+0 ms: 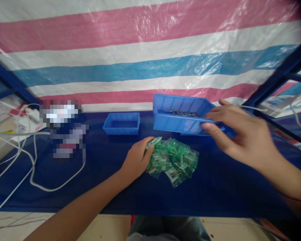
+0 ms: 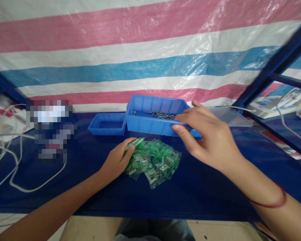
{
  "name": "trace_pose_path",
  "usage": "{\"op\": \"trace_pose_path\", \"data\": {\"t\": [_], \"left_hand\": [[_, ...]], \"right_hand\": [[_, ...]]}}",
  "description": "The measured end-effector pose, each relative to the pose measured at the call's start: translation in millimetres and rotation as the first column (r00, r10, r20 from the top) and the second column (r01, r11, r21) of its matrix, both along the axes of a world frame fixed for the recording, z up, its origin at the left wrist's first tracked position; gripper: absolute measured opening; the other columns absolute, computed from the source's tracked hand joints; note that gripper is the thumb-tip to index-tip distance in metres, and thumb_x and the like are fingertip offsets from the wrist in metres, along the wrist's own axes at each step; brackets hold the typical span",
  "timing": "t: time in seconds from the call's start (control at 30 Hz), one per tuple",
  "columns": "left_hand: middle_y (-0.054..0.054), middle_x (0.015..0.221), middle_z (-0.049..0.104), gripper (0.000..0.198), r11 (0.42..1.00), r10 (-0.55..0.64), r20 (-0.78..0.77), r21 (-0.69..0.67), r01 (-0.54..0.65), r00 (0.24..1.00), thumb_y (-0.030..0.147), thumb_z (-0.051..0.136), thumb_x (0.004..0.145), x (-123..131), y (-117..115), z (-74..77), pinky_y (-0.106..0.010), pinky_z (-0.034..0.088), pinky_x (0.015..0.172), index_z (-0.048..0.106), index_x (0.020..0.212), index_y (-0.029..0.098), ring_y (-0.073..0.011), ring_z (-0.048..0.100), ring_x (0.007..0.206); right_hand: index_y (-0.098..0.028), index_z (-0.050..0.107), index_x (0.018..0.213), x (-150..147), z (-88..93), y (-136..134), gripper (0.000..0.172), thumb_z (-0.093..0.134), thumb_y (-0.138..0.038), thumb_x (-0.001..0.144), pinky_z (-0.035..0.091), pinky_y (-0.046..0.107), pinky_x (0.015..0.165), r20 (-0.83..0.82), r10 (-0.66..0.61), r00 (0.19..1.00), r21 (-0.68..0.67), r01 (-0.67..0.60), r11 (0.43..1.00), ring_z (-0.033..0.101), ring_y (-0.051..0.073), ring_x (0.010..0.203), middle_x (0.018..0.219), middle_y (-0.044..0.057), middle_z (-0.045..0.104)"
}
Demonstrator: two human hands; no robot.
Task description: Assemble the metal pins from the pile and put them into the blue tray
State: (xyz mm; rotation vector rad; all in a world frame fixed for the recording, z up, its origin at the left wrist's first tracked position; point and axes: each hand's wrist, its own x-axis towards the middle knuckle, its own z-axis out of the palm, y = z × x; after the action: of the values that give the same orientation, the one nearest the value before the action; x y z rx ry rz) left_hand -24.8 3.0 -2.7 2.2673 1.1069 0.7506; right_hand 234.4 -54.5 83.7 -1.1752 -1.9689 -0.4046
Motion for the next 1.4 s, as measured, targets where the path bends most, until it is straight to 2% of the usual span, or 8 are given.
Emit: {"op": "trace_pose_path", "data": {"t": [0.23,0.4,0.57,0.77,0.9,1.1,1.23,1.4], "left_hand": [[-0.007,0.126,0.062,0.035,0.989,0.066,0.116,-0.139,-0.049,0.991,0.034,0.037,0.099,6,-2,6.7,-0.034,0.042,0.102,0.050,0.128,0.018,-0.0204,0.057,0.118],[-0.010,0.130,0.058,0.037,0.997,0.059,0.124,-0.063,-0.051,0.991,0.033,0.039,0.098,5,-3,0.9,-0.036,0.039,0.106,0.048,0.130,0.016,-0.0211,0.053,0.123],[-0.013,0.135,0.054,0.043,1.000,-0.009,0.093,0.029,0.006,0.996,0.035,0.041,0.097,4,-3,-4.6,-0.038,0.036,0.110,0.045,0.134,0.014,-0.0220,0.048,0.128],[-0.016,0.153,0.028,0.056,0.976,-0.093,-0.033,0.192,0.098,0.995,0.041,0.054,0.089,2,-7,-7.4,-0.049,0.029,0.114,0.043,0.139,0.020,-0.0301,0.026,0.143],[-0.011,0.155,0.028,0.057,0.940,-0.138,-0.188,0.283,0.189,0.972,0.051,0.052,0.087,-1,-13,-3.2,-0.064,0.014,0.112,0.045,0.139,0.027,-0.0352,0.015,0.145],[-0.014,0.145,0.046,0.080,0.826,-0.242,-0.265,0.448,0.342,0.933,0.073,0.045,0.081,3,-13,-5.2,-0.062,-0.006,0.114,0.048,0.137,0.016,-0.0367,0.021,0.144],[-0.012,0.139,0.053,0.070,0.738,-0.338,-0.321,0.493,0.460,0.885,0.066,0.041,0.088,10,-9,-9.2,-0.056,-0.001,0.118,0.047,0.137,0.016,-0.0298,0.034,0.139],[-0.012,0.131,0.060,0.055,0.704,-0.365,-0.351,0.502,0.502,0.862,0.059,0.040,0.092,12,-7,-11.8,-0.057,0.014,0.116,0.057,0.124,0.018,-0.0288,0.044,0.132]], "right_hand": [[-0.031,0.062,0.102,22,7.8,-35,0.019,0.053,-0.024,0.086,0.045,0.049,0.102,0.312,0.113,0.943,-0.185,-0.056,0.981,0.063,0.027,0.098,0.092,0.000,0.068],[-0.027,0.068,0.087,-1,25.1,-25,0.025,0.046,-0.016,0.086,0.034,0.048,0.110,0.555,0.218,0.803,-0.228,-0.105,0.968,0.063,0.025,0.085,0.080,0.003,0.068],[-0.023,0.065,0.074,-34,42.4,-16,0.019,0.051,-0.013,0.081,0.025,0.044,0.114,0.639,0.322,0.698,-0.284,-0.175,0.943,0.059,0.021,0.077,0.074,0.002,0.065],[-0.020,0.061,0.068,-60,48.1,0,0.010,0.060,-0.023,0.078,0.041,0.041,0.089,0.640,0.426,0.639,-0.353,-0.248,0.902,0.053,0.021,0.077,0.069,0.004,0.058],[-0.020,0.059,0.064,-61,48.6,7,0.011,0.061,-0.022,0.075,0.040,0.038,0.077,0.630,0.429,0.648,-0.367,-0.238,0.899,0.050,0.021,0.075,0.069,0.005,0.057],[-0.021,0.058,0.061,-53,48.2,9,0.013,0.062,-0.024,0.074,0.037,0.037,0.075,0.602,0.430,0.672,-0.414,-0.198,0.889,0.049,0.020,0.073,0.066,0.004,0.056],[-0.020,0.058,0.057,-57,49.3,11,0.016,0.061,-0.021,0.072,0.036,0.037,0.075,0.609,0.453,0.651,-0.434,-0.204,0.877,0.049,0.019,0.068,0.064,0.004,0.058],[-0.019,0.060,0.055,-71,53.2,15,0.017,0.060,-0.022,0.071,0.034,0.038,0.072,0.663,0.482,0.572,-0.488,-0.158,0.858,0.048,0.016,0.058,0.058,0.004,0.060]]}}
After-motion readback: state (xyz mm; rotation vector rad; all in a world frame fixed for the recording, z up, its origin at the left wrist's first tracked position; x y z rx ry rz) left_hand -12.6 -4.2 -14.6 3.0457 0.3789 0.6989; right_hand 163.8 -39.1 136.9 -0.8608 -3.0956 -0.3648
